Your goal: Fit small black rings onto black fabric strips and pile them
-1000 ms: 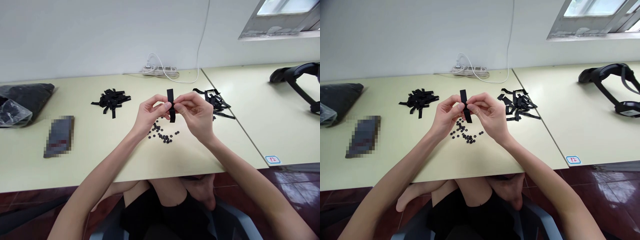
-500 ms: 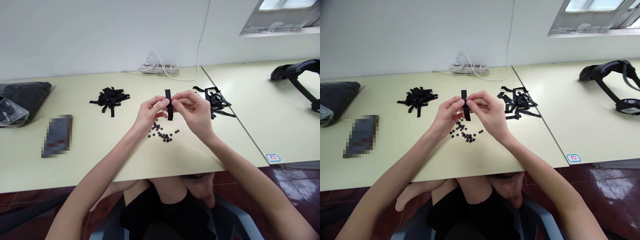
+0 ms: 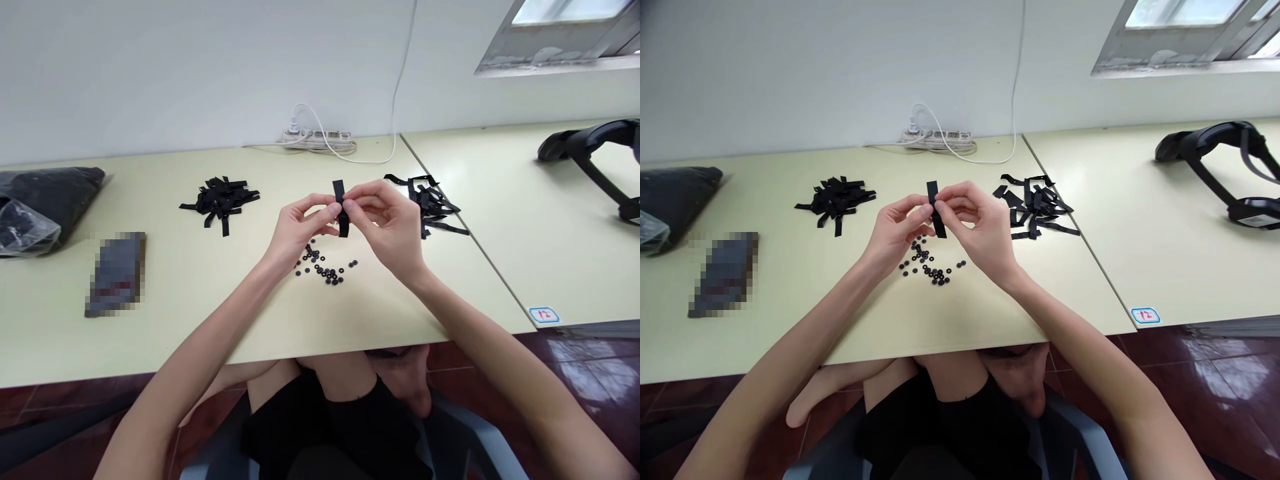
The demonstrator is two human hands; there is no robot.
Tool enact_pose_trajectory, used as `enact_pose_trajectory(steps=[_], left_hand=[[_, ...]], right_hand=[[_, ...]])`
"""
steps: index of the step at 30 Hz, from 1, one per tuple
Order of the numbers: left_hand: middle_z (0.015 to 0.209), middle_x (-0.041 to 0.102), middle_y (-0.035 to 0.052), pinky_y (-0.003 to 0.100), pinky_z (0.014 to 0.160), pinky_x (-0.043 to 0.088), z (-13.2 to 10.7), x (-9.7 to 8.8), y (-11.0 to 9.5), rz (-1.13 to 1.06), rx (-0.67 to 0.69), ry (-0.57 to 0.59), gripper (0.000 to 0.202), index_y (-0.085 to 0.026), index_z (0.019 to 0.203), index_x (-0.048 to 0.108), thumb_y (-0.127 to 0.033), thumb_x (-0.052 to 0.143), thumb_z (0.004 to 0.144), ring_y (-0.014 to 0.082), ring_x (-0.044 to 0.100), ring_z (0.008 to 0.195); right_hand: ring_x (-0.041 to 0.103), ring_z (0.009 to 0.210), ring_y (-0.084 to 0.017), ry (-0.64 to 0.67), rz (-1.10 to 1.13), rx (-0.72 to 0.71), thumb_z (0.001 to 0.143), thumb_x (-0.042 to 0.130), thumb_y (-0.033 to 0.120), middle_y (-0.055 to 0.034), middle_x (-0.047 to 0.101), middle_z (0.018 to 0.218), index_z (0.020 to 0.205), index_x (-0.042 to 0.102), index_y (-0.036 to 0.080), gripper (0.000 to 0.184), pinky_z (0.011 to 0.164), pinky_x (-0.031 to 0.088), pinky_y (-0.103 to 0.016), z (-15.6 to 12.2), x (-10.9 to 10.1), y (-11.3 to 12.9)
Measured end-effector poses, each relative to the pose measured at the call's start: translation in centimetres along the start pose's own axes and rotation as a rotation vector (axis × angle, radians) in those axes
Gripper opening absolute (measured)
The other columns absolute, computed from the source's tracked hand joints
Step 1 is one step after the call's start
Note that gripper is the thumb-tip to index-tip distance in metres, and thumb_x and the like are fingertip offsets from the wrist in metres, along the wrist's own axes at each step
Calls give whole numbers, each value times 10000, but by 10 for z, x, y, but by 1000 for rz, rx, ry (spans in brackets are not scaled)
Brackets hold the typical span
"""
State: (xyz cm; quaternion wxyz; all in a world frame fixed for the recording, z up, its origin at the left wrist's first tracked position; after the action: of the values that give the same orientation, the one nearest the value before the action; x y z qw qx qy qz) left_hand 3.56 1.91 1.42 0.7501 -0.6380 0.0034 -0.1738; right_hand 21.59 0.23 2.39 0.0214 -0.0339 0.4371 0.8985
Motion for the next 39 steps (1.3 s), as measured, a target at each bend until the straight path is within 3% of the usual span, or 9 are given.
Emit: enact_pose_trajectory(steps=[13,25,39], left_hand=[[909,684,20,215,671,636,-2,4,-4,-40,-32,3,437,-211,870,814,-576,1031,767,127,656,833],[905,690,17,268,731,660,-3,-2,9,62,19,-42,382,-224,981,834,-572,957,882,122,673,768],[942,684,46,248,636,608,-3,4,17,68,46,-111,430,-194,974,813,-601,921,890,146,615,825]], right_hand=[[821,887,-158,49,26,-3,1052,799,477,18,793,970,1096,723,284,212,833,725,-296,1,0,-6],[796,902,-159,64,20,-8,1064,767,389,23,775,991,1125,681,295,141,874,700,-324,1,2,-16],[762,915,-163,81,-53,-75,1109,712,371,11,765,998,1136,688,290,89,905,673,-352,-1,7,-28]])
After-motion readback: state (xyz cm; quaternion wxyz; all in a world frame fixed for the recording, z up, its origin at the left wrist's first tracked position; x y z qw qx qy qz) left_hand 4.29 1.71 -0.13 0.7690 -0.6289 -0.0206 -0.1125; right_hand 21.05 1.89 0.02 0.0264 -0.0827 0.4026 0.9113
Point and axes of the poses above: each hand's wrist, its own z-axis towards the middle knuckle, its own x-axis out of the palm, y = z × x, the point moved 1 cm from there along z, towards the middle knuckle
